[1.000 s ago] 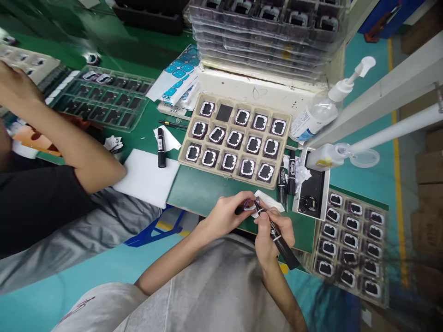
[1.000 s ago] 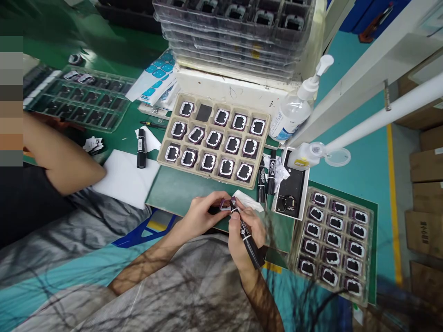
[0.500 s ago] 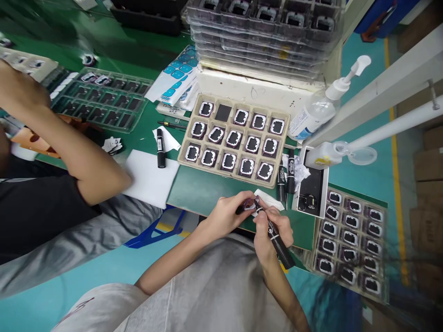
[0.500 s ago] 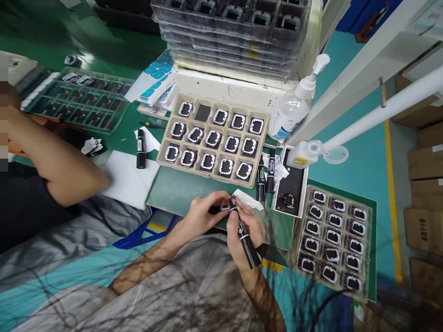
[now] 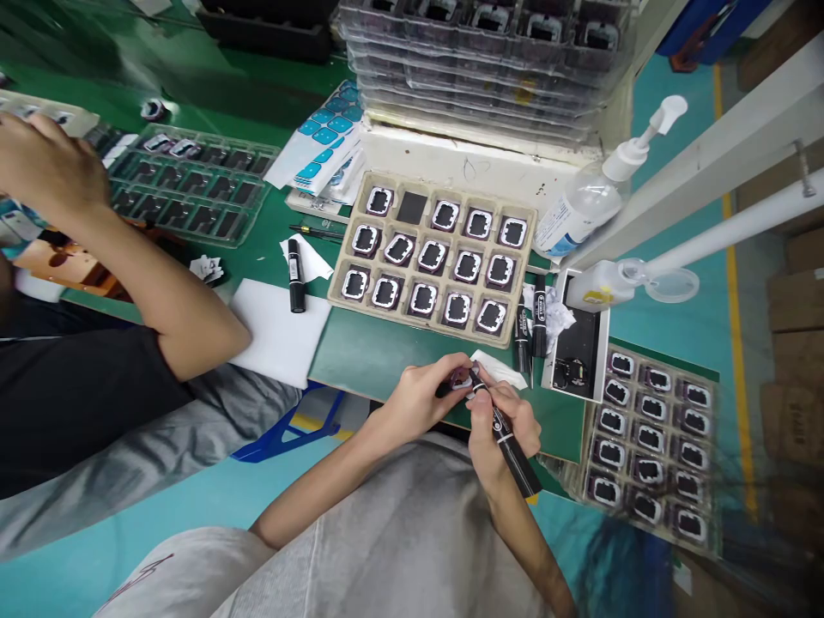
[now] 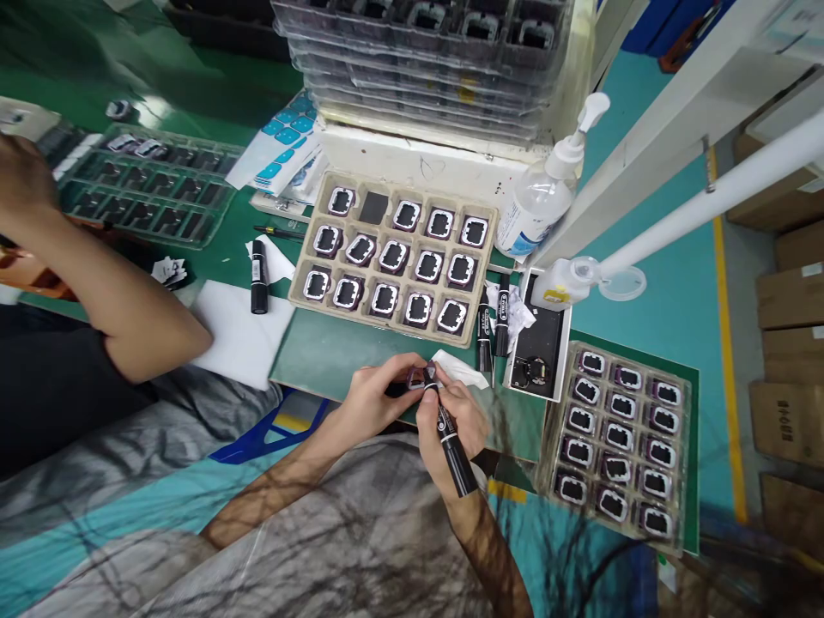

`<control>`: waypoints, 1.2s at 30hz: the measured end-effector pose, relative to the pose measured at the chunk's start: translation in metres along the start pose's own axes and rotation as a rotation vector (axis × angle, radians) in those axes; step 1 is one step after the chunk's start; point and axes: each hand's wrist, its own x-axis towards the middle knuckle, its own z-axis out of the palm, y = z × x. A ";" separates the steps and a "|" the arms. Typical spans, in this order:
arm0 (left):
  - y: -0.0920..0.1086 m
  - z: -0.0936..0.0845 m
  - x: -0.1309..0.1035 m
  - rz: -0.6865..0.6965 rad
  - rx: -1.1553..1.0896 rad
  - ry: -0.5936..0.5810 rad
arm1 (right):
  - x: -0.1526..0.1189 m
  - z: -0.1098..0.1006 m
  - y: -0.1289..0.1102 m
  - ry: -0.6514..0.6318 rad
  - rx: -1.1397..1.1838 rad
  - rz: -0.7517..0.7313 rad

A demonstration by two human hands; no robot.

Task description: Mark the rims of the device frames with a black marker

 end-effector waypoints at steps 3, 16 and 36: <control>0.000 0.000 -0.001 0.001 0.020 0.002 | 0.000 0.001 -0.002 0.015 -0.015 0.009; 0.000 0.000 0.001 -0.056 -0.015 -0.003 | 0.001 0.001 0.000 0.008 -0.004 -0.022; -0.001 -0.002 0.003 -0.077 -0.162 0.011 | -0.005 0.000 0.004 -0.007 0.067 0.075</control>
